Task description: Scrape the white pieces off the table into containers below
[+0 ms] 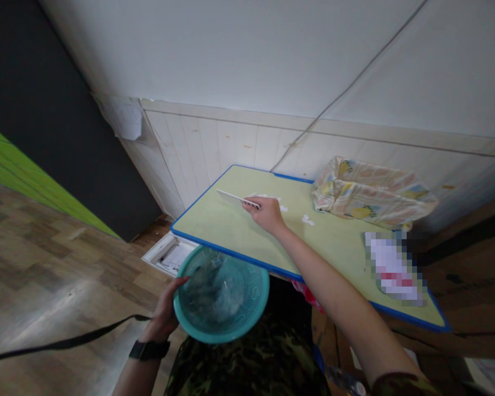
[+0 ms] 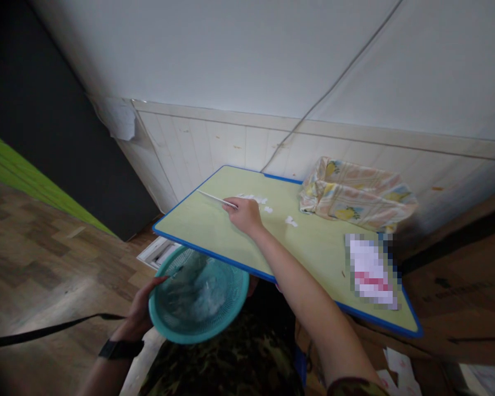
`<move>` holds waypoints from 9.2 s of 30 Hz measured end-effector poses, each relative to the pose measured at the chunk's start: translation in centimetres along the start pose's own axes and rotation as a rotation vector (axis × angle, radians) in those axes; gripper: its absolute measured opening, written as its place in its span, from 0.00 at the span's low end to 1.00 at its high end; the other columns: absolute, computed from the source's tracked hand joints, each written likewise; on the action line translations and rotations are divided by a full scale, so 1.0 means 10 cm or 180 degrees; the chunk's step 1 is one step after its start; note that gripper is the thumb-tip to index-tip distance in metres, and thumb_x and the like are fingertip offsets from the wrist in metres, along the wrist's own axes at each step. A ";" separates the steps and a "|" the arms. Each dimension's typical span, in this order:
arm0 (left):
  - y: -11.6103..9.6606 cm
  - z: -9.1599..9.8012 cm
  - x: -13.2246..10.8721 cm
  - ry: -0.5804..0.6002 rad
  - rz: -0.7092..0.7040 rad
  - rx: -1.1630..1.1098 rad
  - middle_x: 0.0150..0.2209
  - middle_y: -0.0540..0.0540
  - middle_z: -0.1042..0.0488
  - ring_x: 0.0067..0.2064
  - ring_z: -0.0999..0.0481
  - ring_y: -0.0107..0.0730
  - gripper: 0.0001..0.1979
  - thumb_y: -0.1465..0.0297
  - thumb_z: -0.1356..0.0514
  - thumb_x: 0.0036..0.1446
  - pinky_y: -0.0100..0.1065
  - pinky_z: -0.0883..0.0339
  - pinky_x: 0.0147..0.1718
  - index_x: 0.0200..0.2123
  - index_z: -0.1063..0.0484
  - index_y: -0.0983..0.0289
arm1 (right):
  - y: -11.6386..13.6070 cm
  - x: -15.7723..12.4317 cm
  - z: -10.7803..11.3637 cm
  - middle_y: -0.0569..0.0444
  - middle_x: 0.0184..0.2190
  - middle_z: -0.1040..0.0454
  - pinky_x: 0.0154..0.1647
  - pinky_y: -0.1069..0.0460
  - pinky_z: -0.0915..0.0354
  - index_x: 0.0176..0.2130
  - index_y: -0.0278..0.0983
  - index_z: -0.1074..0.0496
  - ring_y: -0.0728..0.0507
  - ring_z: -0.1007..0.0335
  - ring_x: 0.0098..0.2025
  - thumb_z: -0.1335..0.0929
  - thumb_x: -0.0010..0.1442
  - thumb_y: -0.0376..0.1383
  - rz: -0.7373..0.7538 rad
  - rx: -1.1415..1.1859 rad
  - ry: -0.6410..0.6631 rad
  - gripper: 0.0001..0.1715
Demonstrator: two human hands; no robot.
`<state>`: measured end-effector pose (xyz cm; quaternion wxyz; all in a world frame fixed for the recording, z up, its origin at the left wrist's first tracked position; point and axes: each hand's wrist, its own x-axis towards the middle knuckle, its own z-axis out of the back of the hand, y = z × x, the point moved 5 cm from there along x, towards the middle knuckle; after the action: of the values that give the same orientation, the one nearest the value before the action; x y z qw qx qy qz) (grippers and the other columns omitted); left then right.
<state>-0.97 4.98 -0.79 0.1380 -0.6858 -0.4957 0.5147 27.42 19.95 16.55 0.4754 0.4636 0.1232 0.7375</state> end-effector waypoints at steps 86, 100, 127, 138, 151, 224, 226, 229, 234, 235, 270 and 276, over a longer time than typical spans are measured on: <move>-0.31 -0.25 -0.32 -0.0068 -0.0375 -0.0285 0.25 0.62 0.18 0.27 0.17 0.48 0.11 0.75 0.44 0.60 0.48 0.20 0.31 0.29 0.23 0.70 | -0.41 0.21 0.45 0.50 0.39 0.19 0.41 0.48 0.33 0.46 0.36 0.22 0.41 0.25 0.37 0.30 0.54 0.39 -0.0640 -0.0291 -0.0604 0.20; -0.32 -0.29 -0.36 -0.0099 -0.0323 -0.0421 0.26 0.64 0.18 0.31 0.17 0.53 0.08 0.76 0.42 0.57 0.49 0.20 0.32 0.35 0.22 0.71 | -0.35 0.18 0.44 0.50 0.41 0.20 0.45 0.47 0.33 0.47 0.40 0.23 0.41 0.25 0.39 0.32 0.57 0.39 -0.0626 -0.0609 -0.0529 0.18; -0.31 -0.27 -0.34 -0.0123 -0.0405 -0.0201 0.23 0.60 0.19 0.21 0.20 0.41 0.13 0.75 0.45 0.60 0.44 0.20 0.29 0.27 0.22 0.69 | -0.23 0.17 0.38 0.52 0.40 0.19 0.43 0.48 0.33 0.45 0.39 0.22 0.41 0.25 0.39 0.31 0.54 0.38 -0.0469 -0.0333 -0.0367 0.18; -0.31 -0.28 -0.34 -0.0100 -0.0389 -0.0242 0.23 0.61 0.19 0.22 0.20 0.42 0.13 0.75 0.45 0.60 0.43 0.21 0.26 0.27 0.22 0.70 | -0.32 0.20 0.36 0.52 0.34 0.20 0.36 0.50 0.34 0.42 0.35 0.21 0.43 0.26 0.33 0.28 0.50 0.39 -0.0448 0.0145 -0.0349 0.19; -0.28 -0.25 -0.29 -0.0126 -0.0317 -0.0229 0.24 0.61 0.19 0.23 0.19 0.44 0.13 0.74 0.44 0.60 0.44 0.21 0.28 0.28 0.23 0.71 | -0.21 0.21 0.33 0.52 0.34 0.20 0.34 0.51 0.34 0.41 0.35 0.21 0.44 0.27 0.33 0.27 0.50 0.40 -0.0334 0.0387 -0.0276 0.18; -0.25 -0.23 -0.27 -0.0083 -0.0304 -0.0341 0.24 0.62 0.18 0.24 0.19 0.43 0.10 0.75 0.43 0.59 0.43 0.21 0.29 0.29 0.23 0.71 | -0.52 0.16 0.63 0.57 0.20 0.27 0.20 0.56 0.44 0.27 0.33 0.25 0.49 0.35 0.21 0.23 0.39 0.45 -0.1260 0.0810 0.1382 0.20; -0.26 -0.24 -0.28 -0.0058 -0.0302 -0.0343 0.25 0.62 0.18 0.24 0.19 0.42 0.10 0.75 0.43 0.59 0.42 0.21 0.29 0.29 0.23 0.70 | -0.56 0.15 0.62 0.56 0.19 0.27 0.19 0.55 0.44 0.27 0.33 0.25 0.49 0.35 0.21 0.22 0.38 0.45 -0.1343 0.0771 0.1406 0.20; -0.26 -0.25 -0.29 -0.0088 -0.0261 -0.0337 0.24 0.61 0.18 0.24 0.19 0.42 0.10 0.75 0.43 0.59 0.43 0.20 0.30 0.29 0.23 0.70 | -0.55 0.11 0.53 0.56 0.20 0.26 0.20 0.55 0.41 0.28 0.34 0.24 0.48 0.34 0.21 0.22 0.38 0.45 -0.1363 0.0902 0.1637 0.20; -0.24 -0.24 -0.27 -0.0050 -0.0198 -0.0367 0.25 0.61 0.18 0.24 0.19 0.43 0.08 0.74 0.41 0.58 0.45 0.20 0.31 0.29 0.22 0.69 | -0.45 0.08 0.44 0.56 0.23 0.24 0.22 0.55 0.39 0.30 0.34 0.24 0.48 0.31 0.23 0.23 0.39 0.46 -0.1291 0.1176 0.1920 0.21; -0.24 -0.24 -0.27 -0.0040 -0.0203 -0.0362 0.25 0.62 0.18 0.24 0.19 0.43 0.09 0.74 0.41 0.58 0.45 0.20 0.32 0.29 0.22 0.70 | -0.45 0.08 0.45 0.56 0.23 0.24 0.22 0.55 0.39 0.30 0.34 0.24 0.48 0.31 0.22 0.23 0.40 0.46 -0.1300 0.1190 0.1903 0.21; -0.27 -0.27 -0.32 -0.0041 -0.0255 -0.0331 0.24 0.61 0.18 0.24 0.19 0.41 0.12 0.74 0.44 0.61 0.43 0.21 0.32 0.29 0.22 0.71 | -0.41 -0.02 0.37 0.56 0.23 0.24 0.24 0.56 0.34 0.31 0.32 0.26 0.49 0.28 0.24 0.22 0.42 0.41 -0.1437 0.1568 0.2784 0.19; -0.26 -0.26 -0.29 -0.0081 -0.0201 -0.0388 0.23 0.60 0.19 0.22 0.20 0.39 0.11 0.75 0.43 0.60 0.41 0.21 0.30 0.28 0.23 0.71 | -0.40 0.00 0.49 0.57 0.23 0.25 0.23 0.56 0.36 0.31 0.32 0.26 0.50 0.31 0.23 0.22 0.42 0.42 -0.1409 0.1564 0.2572 0.20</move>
<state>-0.09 4.64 3.86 0.1058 -0.6703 -0.5493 0.4876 33.72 20.78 16.73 0.4117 0.2028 0.5613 0.6887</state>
